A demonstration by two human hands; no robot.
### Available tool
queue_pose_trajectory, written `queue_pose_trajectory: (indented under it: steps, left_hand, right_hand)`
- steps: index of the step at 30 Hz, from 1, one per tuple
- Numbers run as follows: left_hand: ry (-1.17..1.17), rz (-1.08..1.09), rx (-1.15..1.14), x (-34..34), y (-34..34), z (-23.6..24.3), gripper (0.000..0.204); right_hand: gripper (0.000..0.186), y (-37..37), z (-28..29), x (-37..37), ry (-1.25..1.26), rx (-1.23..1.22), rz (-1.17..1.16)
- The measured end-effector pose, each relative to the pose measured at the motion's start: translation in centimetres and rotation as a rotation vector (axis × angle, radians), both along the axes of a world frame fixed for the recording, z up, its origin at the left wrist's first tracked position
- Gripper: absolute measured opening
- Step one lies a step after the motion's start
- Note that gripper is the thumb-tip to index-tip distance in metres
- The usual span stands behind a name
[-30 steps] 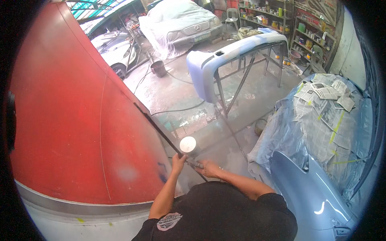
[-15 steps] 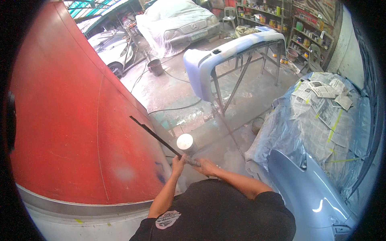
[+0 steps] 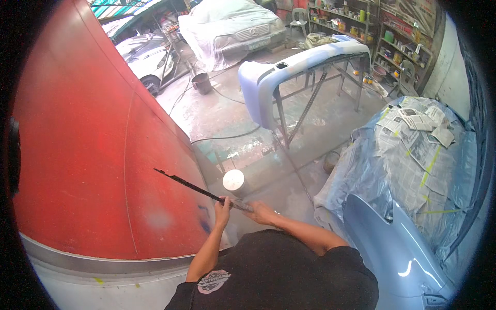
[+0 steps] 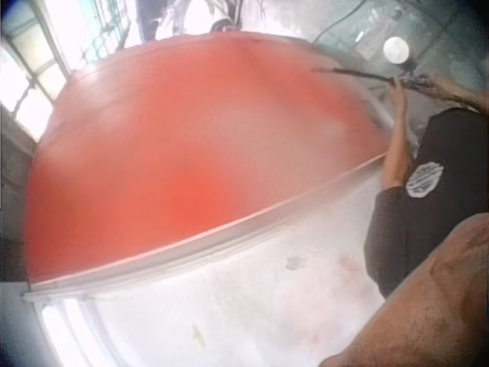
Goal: The person paints a long thin trim piece using a spray gun. They hold the piece by hand and move the spray gun along its length, turning the piece over to coat both sides.
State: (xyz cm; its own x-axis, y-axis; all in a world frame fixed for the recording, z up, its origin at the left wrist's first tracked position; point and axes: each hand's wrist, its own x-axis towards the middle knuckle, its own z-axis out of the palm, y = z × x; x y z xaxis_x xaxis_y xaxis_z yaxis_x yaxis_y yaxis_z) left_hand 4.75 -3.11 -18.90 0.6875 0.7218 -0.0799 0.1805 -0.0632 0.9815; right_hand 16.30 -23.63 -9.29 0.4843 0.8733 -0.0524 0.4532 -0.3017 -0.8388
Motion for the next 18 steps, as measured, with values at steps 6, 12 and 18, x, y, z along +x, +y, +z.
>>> queue_pose_trajectory:
  steps: [6, 12, 18]
  left_hand:
    - [0.065, 0.029, 0.132, -1.0, 0.1, -0.5, 0.024]
    - [0.008, 0.086, 0.043, -0.5, -0.5, 1.2, 0.027]
    - [0.026, 0.11, 0.146, -0.6, 0.7, -0.3, 0.028]
  right_hand:
    - [0.047, 0.8, 0.5, -0.1, 0.057, 0.019, 0.017]
    - [0.043, 0.9, 0.4, 0.0, 0.039, 0.042, 0.015]
    - [0.045, 1.1, 1.0, 0.0, 0.008, 0.098, 0.052]
